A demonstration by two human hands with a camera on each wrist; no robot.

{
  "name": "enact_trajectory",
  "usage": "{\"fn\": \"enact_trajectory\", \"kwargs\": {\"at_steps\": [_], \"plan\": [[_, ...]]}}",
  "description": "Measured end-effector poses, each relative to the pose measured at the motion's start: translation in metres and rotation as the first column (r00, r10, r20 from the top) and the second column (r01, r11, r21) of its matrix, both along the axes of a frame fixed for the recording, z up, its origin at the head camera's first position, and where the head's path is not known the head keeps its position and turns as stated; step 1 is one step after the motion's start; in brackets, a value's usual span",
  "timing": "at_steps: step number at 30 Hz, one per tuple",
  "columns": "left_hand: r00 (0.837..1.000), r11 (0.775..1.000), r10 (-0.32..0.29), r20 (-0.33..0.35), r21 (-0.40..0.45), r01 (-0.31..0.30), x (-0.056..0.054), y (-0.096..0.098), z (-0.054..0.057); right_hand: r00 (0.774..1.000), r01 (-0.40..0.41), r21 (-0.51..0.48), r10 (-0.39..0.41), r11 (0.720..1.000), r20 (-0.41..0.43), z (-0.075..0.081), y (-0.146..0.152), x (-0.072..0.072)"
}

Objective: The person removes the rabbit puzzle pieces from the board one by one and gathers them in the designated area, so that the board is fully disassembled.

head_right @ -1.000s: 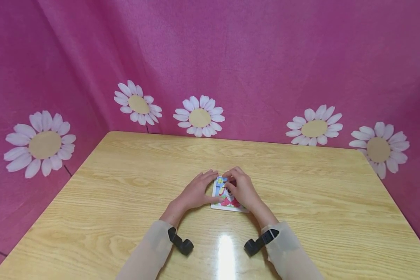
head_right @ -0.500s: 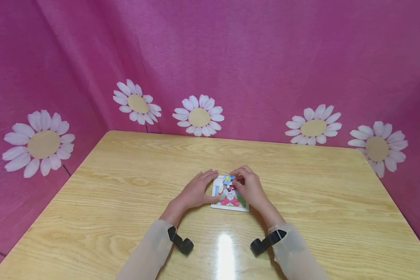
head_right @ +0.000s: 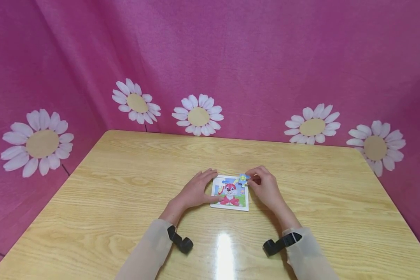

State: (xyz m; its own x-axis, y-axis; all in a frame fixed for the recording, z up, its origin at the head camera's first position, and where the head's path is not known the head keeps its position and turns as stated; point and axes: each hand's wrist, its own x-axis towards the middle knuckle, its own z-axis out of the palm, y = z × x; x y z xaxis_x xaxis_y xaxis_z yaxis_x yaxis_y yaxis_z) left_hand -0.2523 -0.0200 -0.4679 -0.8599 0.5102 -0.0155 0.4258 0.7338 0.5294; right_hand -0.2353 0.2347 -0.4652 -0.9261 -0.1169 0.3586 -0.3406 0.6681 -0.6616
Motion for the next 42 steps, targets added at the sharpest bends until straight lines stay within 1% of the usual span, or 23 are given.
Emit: {"fn": "enact_trajectory", "kwargs": {"at_steps": [3,9,13,20,28,32,42], "plan": [[1.0,1.0,-0.001,-0.001,0.001,0.001,0.0,0.0,0.0,1.0,0.017,0.009,-0.017,1.0,-0.012,-0.001,0.008,0.001],[1.0,1.0,-0.002,0.009,0.013,0.002,0.0,0.0,0.0,0.999,0.046,0.03,-0.046,0.998,-0.003,-0.002,0.022,0.003],[1.0,1.0,-0.004,0.012,0.019,0.003,0.0,0.0,0.0,0.999,0.048,0.034,-0.048,0.998,-0.016,-0.003,0.032,0.005],[1.0,1.0,-0.01,-0.004,0.012,0.01,0.0,-0.001,-0.001,0.998,0.053,0.017,-0.052,0.998,-0.043,-0.004,0.047,0.008],[1.0,1.0,-0.01,0.0,0.017,0.01,0.0,0.0,-0.002,0.998,0.068,0.055,-0.067,0.996,-0.02,-0.002,0.058,0.012],[1.0,1.0,-0.007,0.004,0.023,0.007,0.0,-0.001,-0.002,0.998,0.064,0.082,-0.063,0.995,-0.006,-0.001,0.058,0.012],[1.0,1.0,0.0,0.012,0.019,0.0,0.0,-0.001,-0.002,0.998,0.046,0.108,-0.051,0.993,0.039,0.004,0.056,0.011]]}}
